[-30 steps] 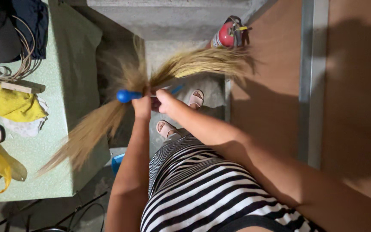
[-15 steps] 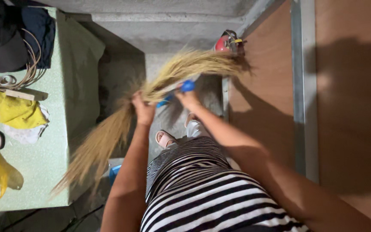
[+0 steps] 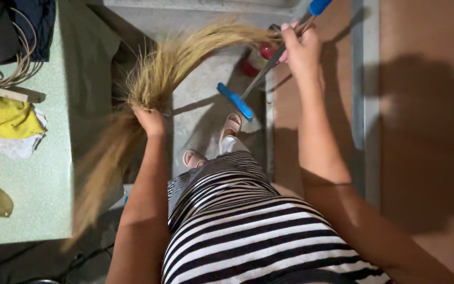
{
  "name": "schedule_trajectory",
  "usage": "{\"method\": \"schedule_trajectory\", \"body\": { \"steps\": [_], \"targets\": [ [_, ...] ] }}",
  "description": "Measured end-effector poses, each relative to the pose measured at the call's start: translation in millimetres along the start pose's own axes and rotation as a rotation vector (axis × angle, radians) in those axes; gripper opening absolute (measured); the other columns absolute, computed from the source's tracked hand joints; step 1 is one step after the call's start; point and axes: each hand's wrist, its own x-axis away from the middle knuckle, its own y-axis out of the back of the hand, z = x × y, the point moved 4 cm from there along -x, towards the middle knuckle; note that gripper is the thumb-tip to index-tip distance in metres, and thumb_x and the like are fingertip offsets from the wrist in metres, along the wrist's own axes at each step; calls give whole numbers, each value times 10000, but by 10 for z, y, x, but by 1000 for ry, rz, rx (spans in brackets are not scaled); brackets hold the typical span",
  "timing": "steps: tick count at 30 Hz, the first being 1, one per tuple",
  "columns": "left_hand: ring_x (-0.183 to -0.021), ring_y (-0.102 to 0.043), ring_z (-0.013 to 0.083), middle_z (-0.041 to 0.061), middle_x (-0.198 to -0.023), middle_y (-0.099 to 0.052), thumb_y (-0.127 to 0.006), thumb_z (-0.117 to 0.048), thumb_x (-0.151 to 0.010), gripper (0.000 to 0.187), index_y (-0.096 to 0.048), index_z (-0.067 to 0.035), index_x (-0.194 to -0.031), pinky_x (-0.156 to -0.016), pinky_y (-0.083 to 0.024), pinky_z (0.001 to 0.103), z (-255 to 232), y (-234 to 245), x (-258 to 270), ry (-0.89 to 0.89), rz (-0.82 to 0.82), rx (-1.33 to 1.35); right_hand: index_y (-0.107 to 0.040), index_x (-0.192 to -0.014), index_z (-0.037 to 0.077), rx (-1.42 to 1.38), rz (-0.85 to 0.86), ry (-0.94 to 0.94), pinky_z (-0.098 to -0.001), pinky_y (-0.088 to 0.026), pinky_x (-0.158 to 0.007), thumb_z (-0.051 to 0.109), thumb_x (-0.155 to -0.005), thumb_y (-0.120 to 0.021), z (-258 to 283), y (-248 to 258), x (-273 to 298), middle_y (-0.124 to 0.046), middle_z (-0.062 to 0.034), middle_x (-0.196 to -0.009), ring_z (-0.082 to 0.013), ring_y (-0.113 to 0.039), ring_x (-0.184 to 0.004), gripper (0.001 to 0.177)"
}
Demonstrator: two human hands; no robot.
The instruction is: The person sweeps the floor using a broom and dustpan and wipes a garage door with a cleaning tool.
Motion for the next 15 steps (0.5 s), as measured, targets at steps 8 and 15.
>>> {"method": "schedule_trajectory", "body": {
  "steps": [8,15],
  "targets": [
    [-1296,-564,382,251,-1373,-597,-473,123,-846,591,-482,61,-1433,-1158,-393,419,332,170,136,63,43,-34,-567,-974,62,-383,-147,352,-266,-485,-665,118,-1060,-637,294,313,11,-610,-10,-757,-113,-586,-675,125],
    [-1170,-577,486,288,-1232,-623,-579,73,-881,401,-587,52,-1281,-1042,-444,499,189,385,110,-46,90,-229,-469,-857,104,-461,-454,534,-261,-318,-441,165,-1107,-591,1420,818,-201,-434,31,-620,-70,-408,-486,285]
  ]
}}
